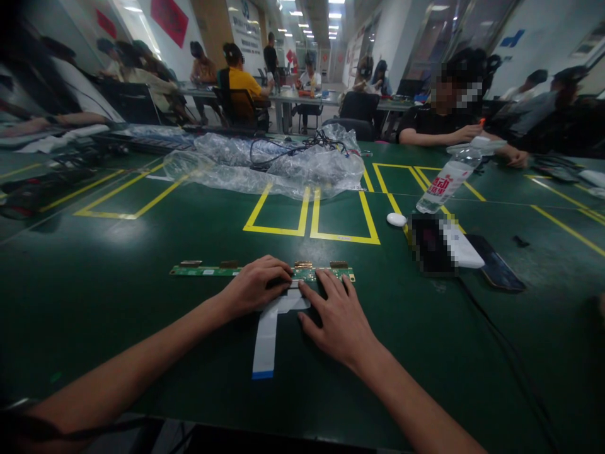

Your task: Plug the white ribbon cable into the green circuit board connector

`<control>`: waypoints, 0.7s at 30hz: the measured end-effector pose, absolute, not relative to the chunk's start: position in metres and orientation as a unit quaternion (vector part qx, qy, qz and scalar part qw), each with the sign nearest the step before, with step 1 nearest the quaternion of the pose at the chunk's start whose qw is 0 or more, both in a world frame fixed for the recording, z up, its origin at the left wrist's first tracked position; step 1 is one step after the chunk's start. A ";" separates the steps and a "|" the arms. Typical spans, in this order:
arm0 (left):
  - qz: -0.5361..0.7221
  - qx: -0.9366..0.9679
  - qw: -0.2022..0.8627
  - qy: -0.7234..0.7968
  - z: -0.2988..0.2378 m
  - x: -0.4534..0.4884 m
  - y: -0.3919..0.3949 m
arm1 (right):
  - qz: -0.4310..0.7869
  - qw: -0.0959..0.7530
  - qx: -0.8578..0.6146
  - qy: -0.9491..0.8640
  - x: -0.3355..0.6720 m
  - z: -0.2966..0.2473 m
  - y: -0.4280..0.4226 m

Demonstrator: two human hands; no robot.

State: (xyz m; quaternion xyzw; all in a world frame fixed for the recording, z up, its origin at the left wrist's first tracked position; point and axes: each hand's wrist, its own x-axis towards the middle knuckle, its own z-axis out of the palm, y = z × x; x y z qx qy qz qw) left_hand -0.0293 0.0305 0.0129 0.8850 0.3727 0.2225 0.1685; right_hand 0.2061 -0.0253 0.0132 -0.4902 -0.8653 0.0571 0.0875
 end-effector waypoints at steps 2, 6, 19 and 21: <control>0.225 0.884 0.171 0.372 0.012 -0.029 0.031 | 0.056 0.091 -0.490 -0.865 0.205 0.013 -0.025; 0.236 0.883 0.170 0.369 0.010 -0.030 0.032 | 0.052 0.103 -0.488 -0.865 0.205 0.013 -0.024; 0.233 0.880 0.143 0.388 0.007 -0.027 0.028 | 0.051 0.089 -0.486 -0.868 0.206 0.015 -0.023; 0.218 0.887 0.127 0.386 0.007 -0.026 0.025 | 0.054 0.093 -0.480 -0.871 0.208 0.015 -0.023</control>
